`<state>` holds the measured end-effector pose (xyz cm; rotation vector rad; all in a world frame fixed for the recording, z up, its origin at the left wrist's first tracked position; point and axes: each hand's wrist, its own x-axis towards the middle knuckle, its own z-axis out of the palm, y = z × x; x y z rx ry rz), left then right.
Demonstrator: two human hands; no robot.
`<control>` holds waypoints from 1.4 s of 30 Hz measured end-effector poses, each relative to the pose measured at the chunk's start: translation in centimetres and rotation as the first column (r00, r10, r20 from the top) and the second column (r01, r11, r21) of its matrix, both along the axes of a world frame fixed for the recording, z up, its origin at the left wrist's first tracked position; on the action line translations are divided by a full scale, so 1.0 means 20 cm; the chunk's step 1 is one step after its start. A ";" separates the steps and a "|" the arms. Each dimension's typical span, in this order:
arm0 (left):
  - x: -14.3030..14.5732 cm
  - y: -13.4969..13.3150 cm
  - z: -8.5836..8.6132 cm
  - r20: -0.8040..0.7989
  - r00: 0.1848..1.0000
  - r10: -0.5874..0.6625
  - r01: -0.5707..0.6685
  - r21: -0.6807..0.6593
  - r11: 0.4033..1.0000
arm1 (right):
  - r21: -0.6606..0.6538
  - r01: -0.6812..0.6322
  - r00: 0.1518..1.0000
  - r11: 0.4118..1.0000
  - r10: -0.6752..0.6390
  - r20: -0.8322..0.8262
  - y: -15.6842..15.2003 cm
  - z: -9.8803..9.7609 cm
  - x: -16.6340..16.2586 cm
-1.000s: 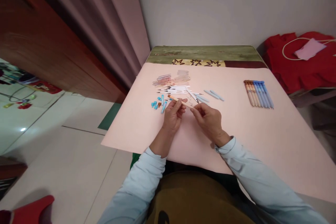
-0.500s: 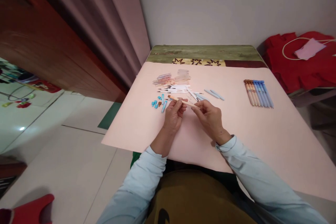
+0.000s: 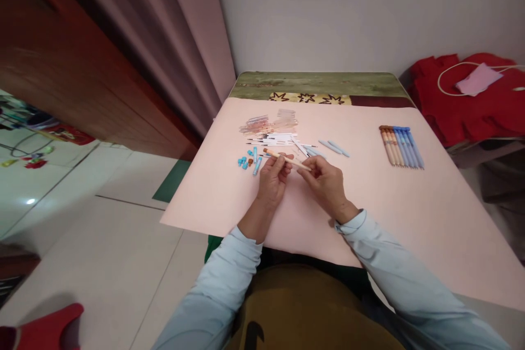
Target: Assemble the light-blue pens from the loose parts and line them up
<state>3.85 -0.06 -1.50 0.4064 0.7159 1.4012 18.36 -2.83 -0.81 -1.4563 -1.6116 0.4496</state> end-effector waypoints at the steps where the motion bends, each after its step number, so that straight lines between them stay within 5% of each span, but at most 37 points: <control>1: 0.00 0.00 0.00 0.001 1.000 -0.016 0.016 0.000 1.000 | 0.002 0.009 1.000 1.000 -0.009 0.002 0.00 0.00 0.00; 9: -0.01 -0.01 0.00 0.001 0.998 -0.067 0.067 0.019 0.998 | -0.071 -0.053 0.997 0.996 0.056 0.050 -0.01 0.01 0.00; 17: 0.00 0.00 0.00 -0.102 0.993 -0.059 0.068 0.090 0.994 | 0.114 0.007 0.997 0.993 -0.016 0.070 -0.02 0.00 -0.02; 22: -0.02 0.00 0.00 -0.150 0.984 -0.101 0.116 0.096 0.989 | -0.078 -0.135 0.980 0.988 0.121 -0.156 -0.02 0.04 0.00; 27: -0.04 -0.01 0.01 -0.148 0.980 -0.133 0.155 0.147 0.977 | -0.300 -0.578 0.641 0.759 0.195 -0.743 -0.02 0.06 0.00; 30: -0.04 -0.01 0.02 -0.145 0.981 -0.130 0.152 0.154 0.976 | -0.331 -0.707 0.481 0.626 0.081 -0.873 -0.01 0.06 0.00; 32: -0.04 -0.01 0.01 -0.170 0.976 -0.135 0.161 0.154 0.975 | -0.345 -0.718 0.467 0.604 0.051 -0.883 -0.01 0.05 0.00; 35: -0.03 -0.01 0.01 -0.238 0.961 -0.139 0.176 0.141 0.974 | -0.320 -0.648 0.570 0.692 0.162 -0.805 -0.01 0.05 0.00; 39: 0.00 -0.04 0.00 -0.299 0.948 -0.108 0.158 0.146 0.977 | -0.226 -0.430 0.822 0.874 0.276 -0.499 -0.02 0.02 0.00; 42: -0.03 -0.04 0.03 -0.432 0.902 0.002 0.071 0.152 0.986 | -0.177 -0.340 0.900 0.924 0.264 -0.348 -0.01 -0.02 0.01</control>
